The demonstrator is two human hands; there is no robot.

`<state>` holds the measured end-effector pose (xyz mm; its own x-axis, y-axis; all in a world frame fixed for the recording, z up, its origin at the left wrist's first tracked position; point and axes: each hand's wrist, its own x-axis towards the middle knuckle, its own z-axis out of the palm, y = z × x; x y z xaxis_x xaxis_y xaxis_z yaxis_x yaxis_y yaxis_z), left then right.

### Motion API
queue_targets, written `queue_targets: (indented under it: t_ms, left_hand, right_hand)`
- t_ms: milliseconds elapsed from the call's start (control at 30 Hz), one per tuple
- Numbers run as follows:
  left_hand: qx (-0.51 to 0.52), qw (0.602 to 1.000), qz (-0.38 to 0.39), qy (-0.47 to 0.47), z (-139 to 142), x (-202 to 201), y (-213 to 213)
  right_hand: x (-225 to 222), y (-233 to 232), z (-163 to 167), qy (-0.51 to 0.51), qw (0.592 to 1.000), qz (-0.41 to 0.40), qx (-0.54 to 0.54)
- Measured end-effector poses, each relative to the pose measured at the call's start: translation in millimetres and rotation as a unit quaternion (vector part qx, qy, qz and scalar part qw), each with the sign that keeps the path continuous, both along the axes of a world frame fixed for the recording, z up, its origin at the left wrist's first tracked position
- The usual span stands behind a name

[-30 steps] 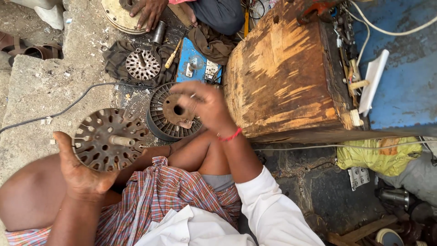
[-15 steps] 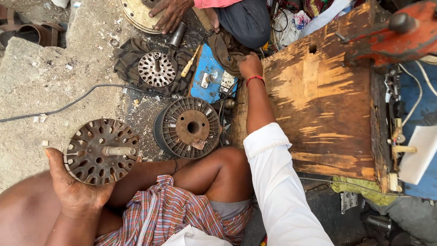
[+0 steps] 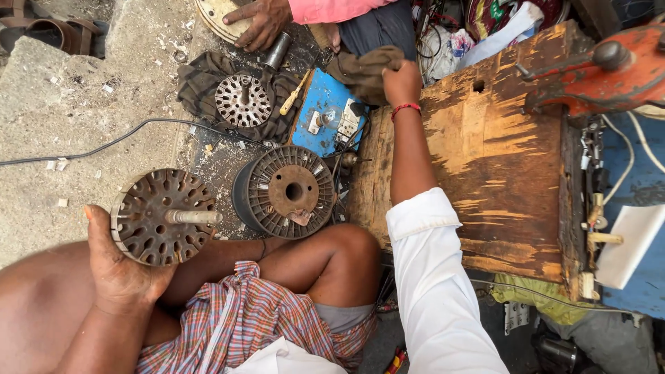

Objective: The person sits on the ground assembling an electric motor rotor, fitting a threaded shaft through a die-cast fan/rotor disc and pressing parts together by hand. They handle several rotor discs and spacers, then use a hammer to tap the shaft into place on the assembly.

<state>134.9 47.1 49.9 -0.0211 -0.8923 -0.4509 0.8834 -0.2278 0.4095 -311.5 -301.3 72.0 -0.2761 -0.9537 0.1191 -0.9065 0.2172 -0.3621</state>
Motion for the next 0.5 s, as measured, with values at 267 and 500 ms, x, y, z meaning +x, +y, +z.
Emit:
queue_targets:
  t_ms: [267,500]
  left_hand:
    - [-0.045,0.999,0.009,0.009,-2,-2,-2]
    - [-0.071,0.997,0.024,0.028,-11,-2,-1]
  right_hand:
    - [34,-32,101,-0.120,0.929,0.248,-0.248]
    - [53,-38,185,-0.266,0.842,0.338,-0.326]
